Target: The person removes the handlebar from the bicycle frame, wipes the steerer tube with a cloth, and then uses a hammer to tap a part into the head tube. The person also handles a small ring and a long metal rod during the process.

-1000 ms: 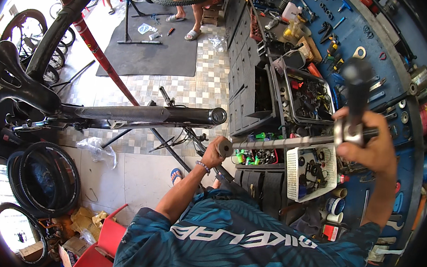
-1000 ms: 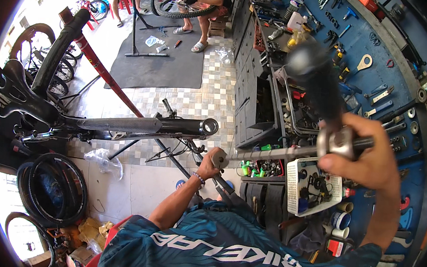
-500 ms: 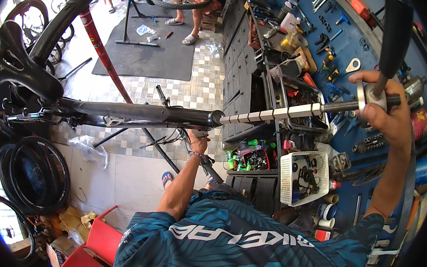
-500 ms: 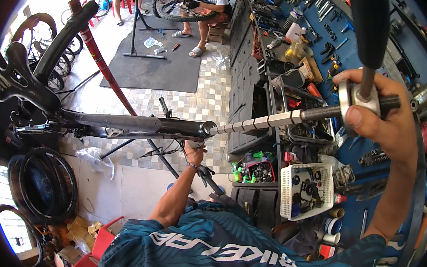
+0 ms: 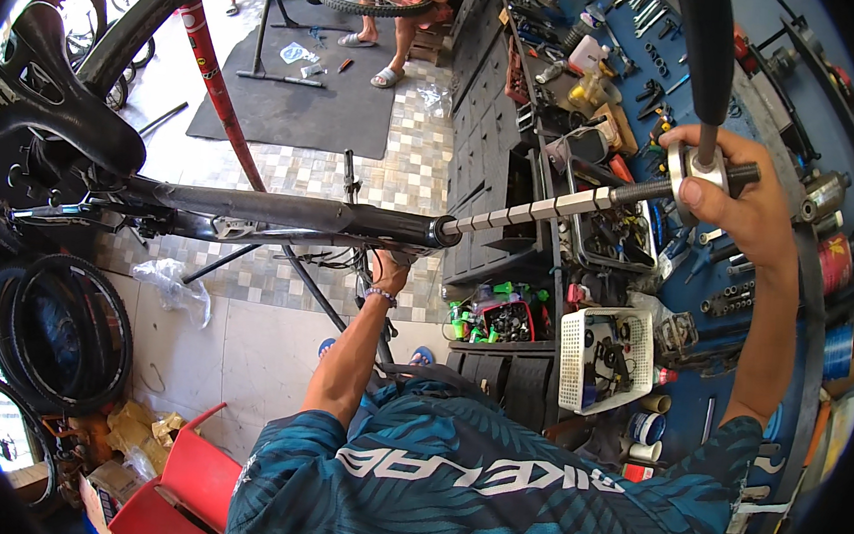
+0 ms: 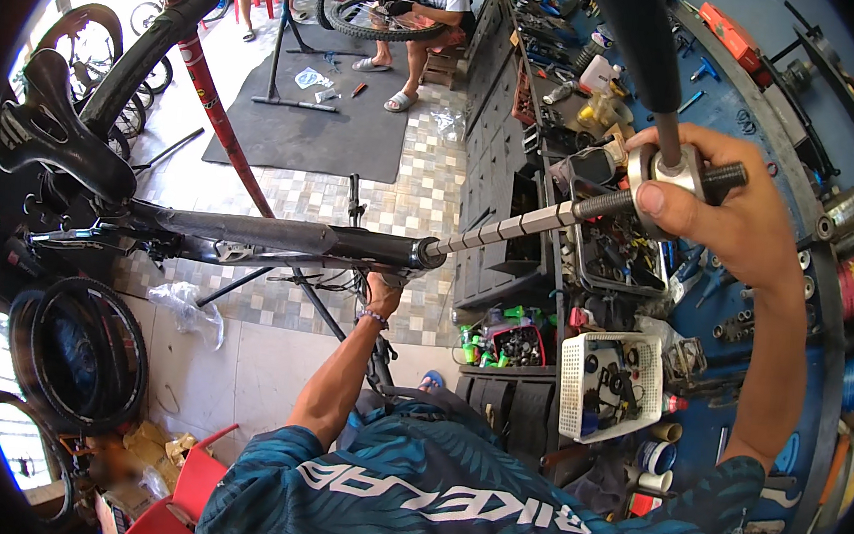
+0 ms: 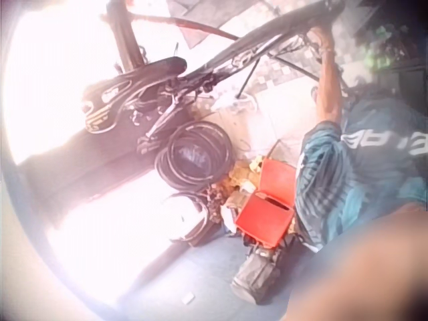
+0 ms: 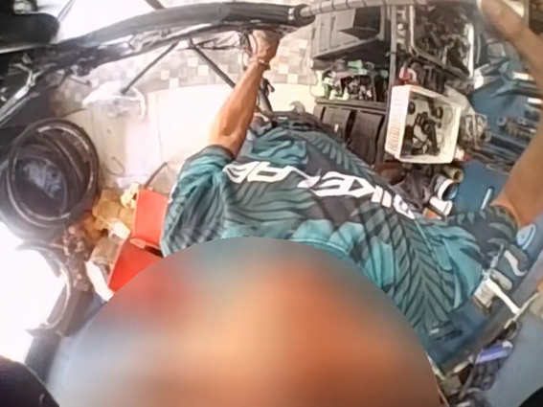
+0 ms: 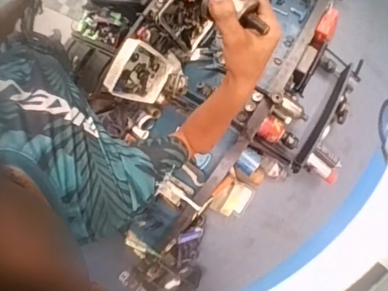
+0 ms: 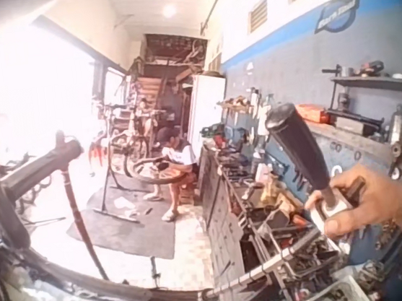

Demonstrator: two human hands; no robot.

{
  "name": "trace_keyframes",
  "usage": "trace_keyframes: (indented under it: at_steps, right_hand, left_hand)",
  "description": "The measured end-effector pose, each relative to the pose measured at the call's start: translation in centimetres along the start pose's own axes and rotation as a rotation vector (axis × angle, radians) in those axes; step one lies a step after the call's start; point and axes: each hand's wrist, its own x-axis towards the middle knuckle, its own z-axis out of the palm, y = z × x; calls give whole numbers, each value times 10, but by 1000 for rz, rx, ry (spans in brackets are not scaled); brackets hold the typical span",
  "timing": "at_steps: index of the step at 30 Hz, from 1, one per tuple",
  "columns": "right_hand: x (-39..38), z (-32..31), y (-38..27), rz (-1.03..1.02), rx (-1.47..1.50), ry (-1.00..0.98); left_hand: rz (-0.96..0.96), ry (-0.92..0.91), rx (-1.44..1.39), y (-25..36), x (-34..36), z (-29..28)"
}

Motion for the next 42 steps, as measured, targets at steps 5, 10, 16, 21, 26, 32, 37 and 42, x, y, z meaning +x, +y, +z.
trace_keyframes:
  at_steps: [5, 10, 16, 21, 26, 32, 37, 42]
  right_hand:
    - [12, 22, 11, 26, 71, -27]
    - [30, 41, 19, 50, 29, -71]
    - [51, 63, 30, 42, 19, -122]
    - [64, 79, 46, 12, 20, -138]
    - [71, 87, 59, 71, 72, -184]
    - [75, 92, 66, 47, 50, -200]
    - [78, 92, 67, 15, -1, -160]
    - [82, 95, 70, 52, 22, -137]
  left_hand:
    - [120, -11, 121, 15, 2, -2]
    - [177, 23, 8, 14, 3, 4]
    - [165, -32, 75, -16, 8, 12]
    - [130, -8, -26, -29, 8, 17]
    - [159, -79, 50, -18, 6, 11]
    - [142, -62, 26, 1, 2, 0]
    - [69, -110, -9, 12, -5, -12]
    - [91, -53, 115, 25, -10, -19]
